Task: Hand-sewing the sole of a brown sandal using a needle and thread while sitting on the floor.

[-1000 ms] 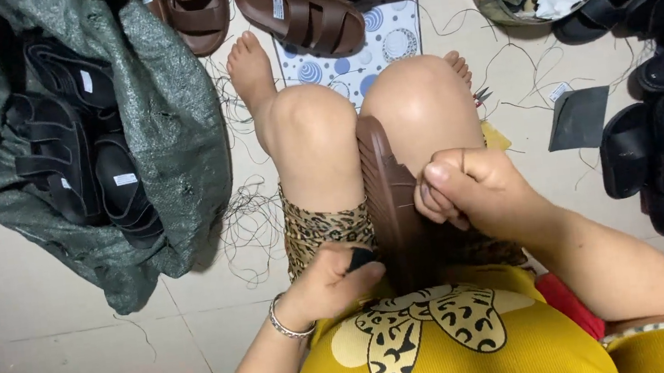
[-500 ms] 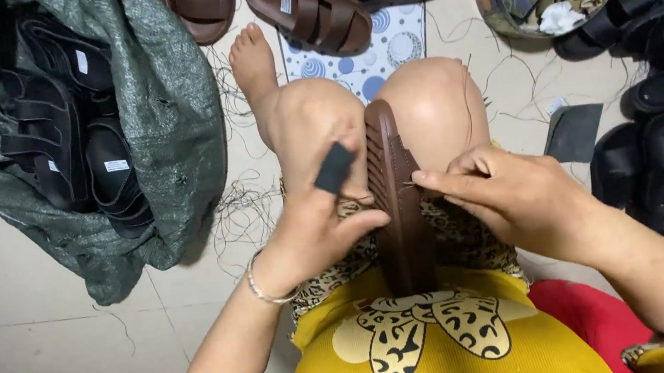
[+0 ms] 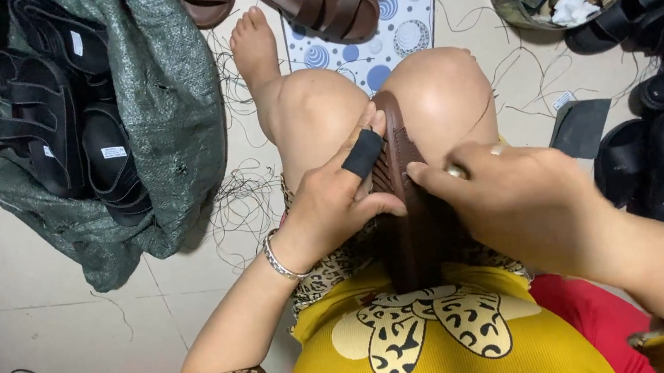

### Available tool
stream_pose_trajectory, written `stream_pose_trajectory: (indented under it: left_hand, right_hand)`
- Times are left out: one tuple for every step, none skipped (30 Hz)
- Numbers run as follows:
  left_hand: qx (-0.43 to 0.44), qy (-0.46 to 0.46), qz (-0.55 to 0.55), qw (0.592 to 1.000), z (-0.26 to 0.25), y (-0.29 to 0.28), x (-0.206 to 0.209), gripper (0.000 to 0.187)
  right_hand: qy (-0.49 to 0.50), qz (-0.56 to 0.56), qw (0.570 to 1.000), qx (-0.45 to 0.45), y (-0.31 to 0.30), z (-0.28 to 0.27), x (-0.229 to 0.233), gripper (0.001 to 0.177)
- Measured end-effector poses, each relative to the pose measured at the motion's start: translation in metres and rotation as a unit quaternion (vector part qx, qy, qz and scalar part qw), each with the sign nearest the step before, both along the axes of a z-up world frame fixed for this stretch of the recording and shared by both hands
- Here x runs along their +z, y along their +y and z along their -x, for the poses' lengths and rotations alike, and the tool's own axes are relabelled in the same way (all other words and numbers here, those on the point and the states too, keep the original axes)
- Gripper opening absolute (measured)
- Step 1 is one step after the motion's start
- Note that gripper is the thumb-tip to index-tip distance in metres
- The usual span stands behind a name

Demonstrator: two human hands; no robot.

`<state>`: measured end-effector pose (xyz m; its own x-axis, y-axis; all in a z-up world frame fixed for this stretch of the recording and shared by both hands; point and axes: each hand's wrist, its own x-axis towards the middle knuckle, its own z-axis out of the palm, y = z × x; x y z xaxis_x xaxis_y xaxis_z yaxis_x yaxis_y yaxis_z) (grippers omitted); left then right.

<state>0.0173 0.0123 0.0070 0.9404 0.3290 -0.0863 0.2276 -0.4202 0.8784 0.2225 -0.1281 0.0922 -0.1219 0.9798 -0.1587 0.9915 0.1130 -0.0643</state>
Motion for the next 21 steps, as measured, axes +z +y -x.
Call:
stream_pose_trajectory:
  left_hand:
    - [0.010, 0.022, 0.012, 1.000, -0.001, 0.002, 0.000, 0.110]
    - [0.016, 0.046, 0.027, 0.998, 0.000, 0.002, 0.000, 0.108]
    - [0.013, 0.047, 0.029, 0.998, 0.002, -0.001, -0.001, 0.108]
    - [0.027, 0.015, 0.014, 0.999, 0.002, -0.003, -0.003, 0.105]
    - [0.040, -0.017, -0.001, 0.999, 0.003, -0.004, -0.004, 0.101]
    - [0.044, -0.019, -0.005, 0.999, 0.005, -0.007, 0.003, 0.101]
    - [0.064, -0.020, -0.105, 0.992, 0.007, -0.010, 0.010, 0.082]
    - [0.081, -0.019, -0.202, 0.976, 0.009, -0.012, 0.017, 0.071]
    - [0.084, -0.020, -0.205, 0.975, 0.012, -0.003, 0.028, 0.071]
    - [0.100, -0.003, 0.000, 0.995, 0.016, 0.004, 0.040, 0.043]
    - [0.110, 0.013, 0.205, 0.972, 0.021, 0.011, 0.052, 0.021]
    - [0.113, 0.014, 0.205, 0.972, 0.022, 0.012, 0.056, 0.021]
    - [0.087, -0.053, 0.369, 0.924, 0.022, 0.013, 0.060, 0.023]
    - [0.055, -0.119, 0.521, 0.844, 0.021, 0.015, 0.064, 0.032]
    - [0.054, -0.121, 0.519, 0.844, 0.016, 0.008, 0.050, 0.032]
    - [0.093, -0.017, 0.311, 0.946, 0.011, 0.002, 0.035, 0.023]
    - [0.126, 0.087, 0.082, 0.985, 0.006, -0.005, 0.020, 0.025]
    - [0.126, 0.089, 0.081, 0.985, 0.004, -0.016, 0.022, 0.025]
    - [0.024, 0.022, -0.200, 0.979, 0.003, -0.027, 0.023, 0.024]
    - [-0.082, -0.045, -0.459, 0.883, 0.003, -0.039, 0.025, 0.029]
    - [-0.083, -0.041, -0.457, 0.884, 0.010, -0.037, 0.022, 0.029]
  right_hand:
    - [0.031, 0.035, 0.999, -0.022, 0.010, 0.004, -0.003, 0.023]
    - [0.064, 0.072, 0.994, -0.048, 0.018, 0.010, -0.005, 0.013]
    - [0.064, 0.074, 0.994, -0.050, 0.017, 0.011, -0.007, 0.013]
    - [0.098, 0.064, 0.991, -0.057, 0.019, 0.011, -0.010, 0.022]
    - [0.132, 0.054, 0.988, -0.064, 0.021, 0.011, -0.012, 0.033]
    - [0.130, 0.051, 0.988, -0.060, 0.016, 0.008, -0.013, 0.033]
    - [0.180, 0.035, 0.980, -0.079, 0.012, 0.005, -0.015, 0.030]
    - [0.231, 0.020, 0.968, -0.100, 0.007, 0.002, -0.017, 0.029]
    - [0.230, 0.018, 0.968, -0.097, 0.003, -0.003, -0.020, 0.029]
    - [0.225, 0.030, 0.968, -0.104, -0.003, -0.006, -0.024, 0.030]
    - [0.220, 0.042, 0.968, -0.111, -0.009, -0.008, -0.028, 0.032]
    - [0.221, 0.042, 0.968, -0.108, -0.010, -0.007, -0.029, 0.032]
    - [0.214, -0.014, 0.972, -0.099, -0.010, -0.006, -0.030, 0.030]
    - [0.202, -0.072, 0.973, -0.090, -0.010, -0.006, -0.031, 0.029]
    - [0.201, -0.073, 0.973, -0.090, -0.008, -0.004, -0.029, 0.029]
    - [0.217, -0.103, 0.967, -0.087, -0.007, -0.001, -0.028, 0.028]
    - [0.232, -0.132, 0.960, -0.083, -0.005, 0.001, -0.027, 0.027]
    - [0.234, -0.132, 0.960, -0.083, -0.008, -0.003, -0.022, 0.027]
    - [0.190, -0.103, 0.975, -0.061, -0.011, -0.007, -0.017, 0.027]
    - [0.147, -0.072, 0.986, -0.039, -0.014, -0.010, -0.012, 0.027]
    - [0.151, -0.071, 0.985, -0.038, -0.022, -0.025, -0.001, 0.027]
